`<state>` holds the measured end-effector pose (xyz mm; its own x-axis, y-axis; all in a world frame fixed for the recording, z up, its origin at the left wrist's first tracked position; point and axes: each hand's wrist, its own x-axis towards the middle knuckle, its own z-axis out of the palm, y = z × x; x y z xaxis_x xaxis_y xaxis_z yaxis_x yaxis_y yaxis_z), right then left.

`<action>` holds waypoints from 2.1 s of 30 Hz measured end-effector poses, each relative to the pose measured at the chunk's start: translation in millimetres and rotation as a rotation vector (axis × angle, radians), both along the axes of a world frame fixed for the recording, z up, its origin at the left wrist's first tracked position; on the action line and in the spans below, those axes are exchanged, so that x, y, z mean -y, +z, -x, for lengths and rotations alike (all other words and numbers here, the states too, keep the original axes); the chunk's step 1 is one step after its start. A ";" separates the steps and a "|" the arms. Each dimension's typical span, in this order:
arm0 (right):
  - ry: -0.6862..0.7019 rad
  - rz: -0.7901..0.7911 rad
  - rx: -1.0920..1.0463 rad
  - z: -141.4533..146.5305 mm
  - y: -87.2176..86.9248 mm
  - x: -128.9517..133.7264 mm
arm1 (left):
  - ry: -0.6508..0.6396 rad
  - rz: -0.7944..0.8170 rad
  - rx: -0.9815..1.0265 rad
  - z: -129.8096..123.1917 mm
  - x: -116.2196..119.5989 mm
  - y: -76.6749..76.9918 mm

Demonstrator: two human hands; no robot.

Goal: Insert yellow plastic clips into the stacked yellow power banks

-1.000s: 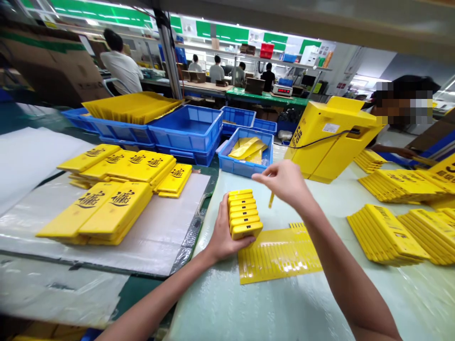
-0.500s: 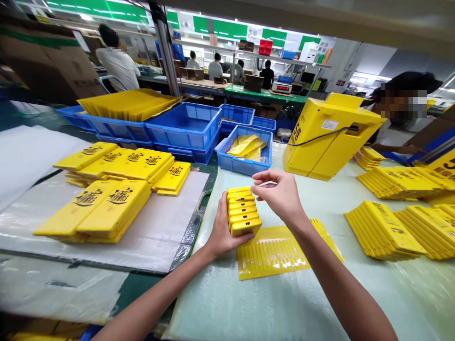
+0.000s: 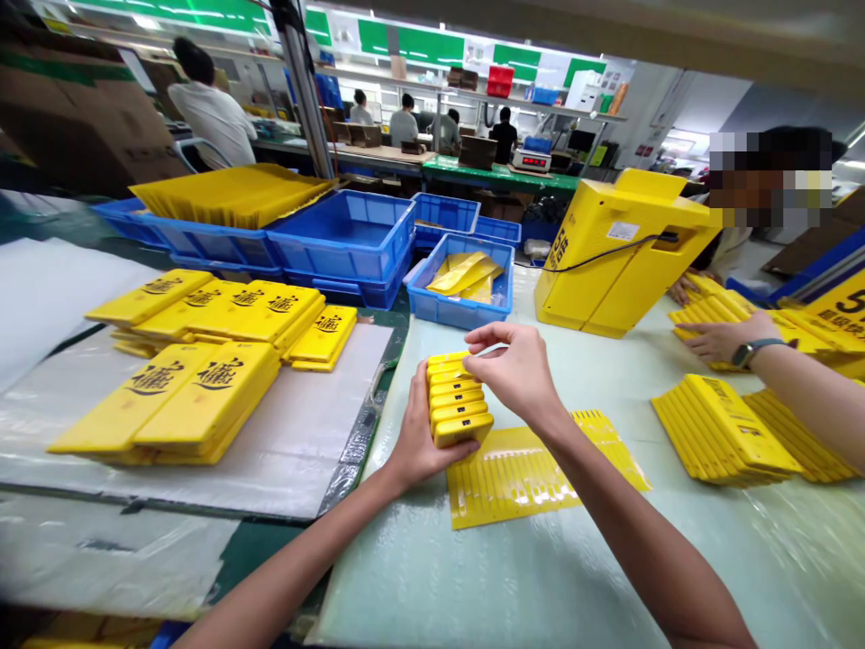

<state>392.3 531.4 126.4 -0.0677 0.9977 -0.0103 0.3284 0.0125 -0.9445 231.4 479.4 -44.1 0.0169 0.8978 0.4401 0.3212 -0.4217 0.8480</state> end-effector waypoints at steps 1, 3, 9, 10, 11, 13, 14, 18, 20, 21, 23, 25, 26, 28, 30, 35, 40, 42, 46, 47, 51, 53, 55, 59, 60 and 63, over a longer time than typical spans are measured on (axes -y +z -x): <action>0.001 0.002 0.026 -0.7 -0.3 -0.5 | 0.000 0.000 -0.001 0.2 0.0 -0.4; 0.013 0.018 0.091 -2.7 -0.7 -3.0 | -0.006 0.002 -0.005 0.6 0.0 -1.0; 0.124 -0.103 0.534 -14.6 6.5 -30.2 | -0.005 0.013 -0.015 1.8 -0.9 -3.3; 0.139 -0.159 0.556 -15.9 7.0 -36.0 | -0.003 0.008 -0.019 2.0 -1.4 -4.0; 0.174 -0.191 0.522 -16.2 6.0 -41.4 | 0.000 0.002 -0.021 2.3 -1.9 -4.7; 0.309 -0.139 0.351 -13.9 -1.5 -49.9 | 0.004 -0.008 -0.017 3.1 -3.1 -6.0; 0.382 -0.073 0.258 -11.5 -7.8 -53.5 | 0.001 -0.010 -0.011 3.6 -3.6 -6.5; 0.417 0.127 0.092 -6.7 -37.9 -73.3 | -0.021 -0.002 -0.005 5.9 -5.1 -7.2; 0.325 0.106 0.096 -18.0 -48.4 -89.5 | -0.017 -0.005 -0.016 7.5 -5.4 -6.6; 0.278 0.081 0.115 -29.0 -52.2 -97.7 | -0.011 -0.008 -0.024 8.4 -5.5 -6.1; 0.207 0.024 0.189 -60.3 -58.4 -109.8 | -0.002 -0.018 -0.041 9.8 -5.9 -5.4; 0.215 -0.002 0.302 -97.2 -66.2 -111.3 | 0.001 -0.036 -0.061 10.6 -6.5 -5.1; 0.253 0.009 0.361 -114.8 -71.4 -107.9 | 0.006 -0.048 -0.069 10.6 -6.8 -5.3; 0.351 0.056 0.462 -143.6 -84.5 -95.7 | 0.032 -0.072 -0.081 10.2 -7.3 -6.2; 0.429 0.087 0.531 -162.0 -98.5 -81.8 | 0.060 -0.086 -0.085 9.8 -7.6 -7.3; 0.476 0.042 0.602 -178.6 -121.4 -61.9 | 0.053 -0.048 -0.043 12.0 -7.3 -7.1; 0.477 0.017 0.604 -182.7 -132.0 -59.2 | 0.038 -0.014 -0.023 14.2 -6.6 -5.7; 0.479 0.017 0.595 -182.9 -134.5 -59.5 | 0.042 -0.018 -0.021 14.5 -6.6 -6.2; 0.463 -0.041 0.542 -184.1 -133.0 -55.0 | 0.035 -0.013 -0.030 15.0 -6.4 -7.4; 0.453 -0.069 0.521 -185.0 -131.8 -52.0 | 0.033 -0.012 -0.034 15.1 -6.1 -7.3; 0.384 -0.154 0.416 -191.9 -126.9 -37.4 | 0.030 -0.019 -0.056 15.3 -4.6 -5.0; 0.346 -0.167 0.366 -197.6 -123.1 -33.5 | 0.026 -0.030 -0.063 15.4 -4.2 -3.8; 0.300 -0.165 0.284 -203.8 -115.9 -33.6 | 0.026 -0.037 -0.055 15.4 -4.2 -3.8; 0.142 -0.139 0.025 -203.1 -88.9 -35.7 | 0.025 -0.042 -0.058 15.0 -3.8 -6.5; 0.111 -0.127 -0.022 -197.0 -80.2 -34.3 | 0.018 -0.043 -0.069 14.7 -3.6 -7.1; 0.083 -0.044 -0.101 -162.2 -52.5 -23.4 | 0.003 -0.050 -0.087 13.2 -3.1 -7.7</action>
